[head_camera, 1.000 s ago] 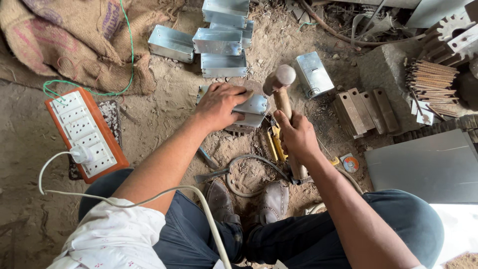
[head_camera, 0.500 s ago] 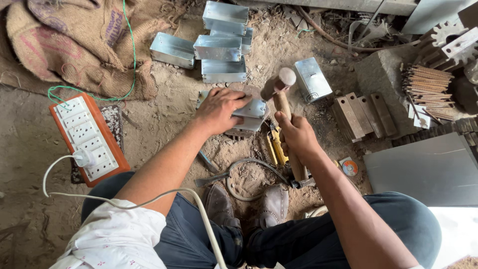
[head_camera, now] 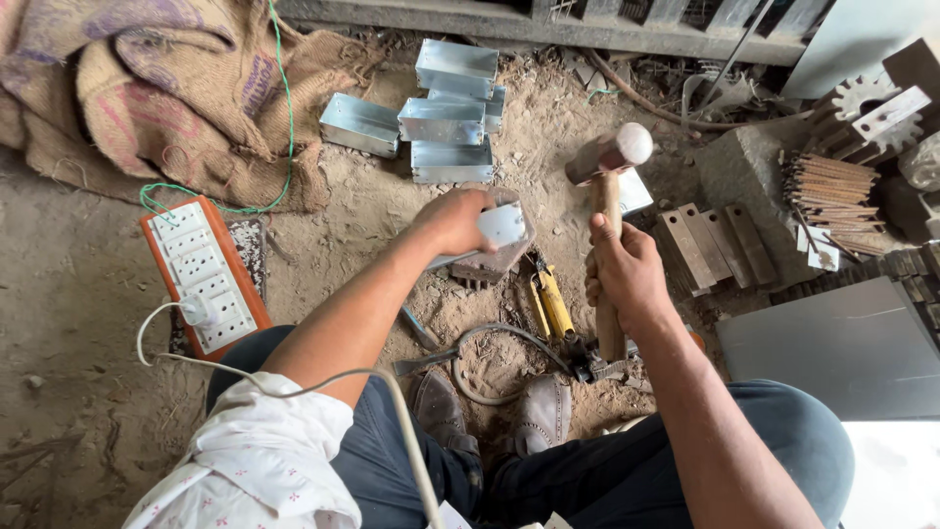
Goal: The person sits on the ground and assembles small rectangular metal boxes. They use a hammer to tap a metal piece into place on one box, then pick up another box and hammer its edges to shape it.
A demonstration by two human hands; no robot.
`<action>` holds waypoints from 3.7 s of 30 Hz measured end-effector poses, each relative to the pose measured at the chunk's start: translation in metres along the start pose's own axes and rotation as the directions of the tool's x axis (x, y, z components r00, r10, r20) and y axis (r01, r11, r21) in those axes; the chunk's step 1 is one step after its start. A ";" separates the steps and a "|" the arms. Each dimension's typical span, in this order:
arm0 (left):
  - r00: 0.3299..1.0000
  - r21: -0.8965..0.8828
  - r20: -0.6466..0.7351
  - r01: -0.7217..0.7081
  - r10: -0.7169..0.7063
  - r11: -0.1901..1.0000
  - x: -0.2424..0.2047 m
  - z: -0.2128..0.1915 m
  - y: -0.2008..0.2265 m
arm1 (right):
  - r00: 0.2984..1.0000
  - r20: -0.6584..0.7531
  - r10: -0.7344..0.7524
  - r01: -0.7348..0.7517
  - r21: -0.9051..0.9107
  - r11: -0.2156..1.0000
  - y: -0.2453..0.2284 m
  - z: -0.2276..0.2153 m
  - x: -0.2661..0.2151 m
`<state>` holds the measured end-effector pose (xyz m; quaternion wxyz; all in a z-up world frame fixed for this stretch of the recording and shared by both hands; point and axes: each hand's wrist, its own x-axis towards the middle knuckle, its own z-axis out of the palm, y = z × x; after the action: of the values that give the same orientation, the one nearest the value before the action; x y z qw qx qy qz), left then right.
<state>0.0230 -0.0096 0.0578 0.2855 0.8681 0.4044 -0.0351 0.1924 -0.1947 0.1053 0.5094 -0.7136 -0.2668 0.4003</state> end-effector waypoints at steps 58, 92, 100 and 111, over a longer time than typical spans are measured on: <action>0.795 -0.354 -0.600 -0.169 -0.085 0.920 -0.004 0.112 0.004 | 0.988 0.144 -0.060 0.094 -0.247 0.964 -0.016 0.019 -0.044; 0.792 -0.360 -0.601 -0.155 -0.102 0.920 -0.001 0.113 0.004 | 0.988 0.141 -0.066 0.071 -0.030 0.997 -0.006 0.009 -0.034; 0.785 -0.345 -0.613 -0.165 -0.089 0.924 -0.007 0.110 0.005 | 0.994 0.108 0.013 0.005 -0.162 0.987 -0.009 0.019 -0.036; 0.764 -0.310 -0.644 -0.207 -0.045 0.928 -0.008 0.110 0.004 | 0.995 0.091 0.047 -0.033 -0.154 0.988 -0.005 0.020 -0.030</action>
<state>0.0395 -0.0747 -0.0298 0.2870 0.7764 0.4380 0.3508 0.1595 -0.2068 0.1155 0.4322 -0.7357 -0.3060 0.4223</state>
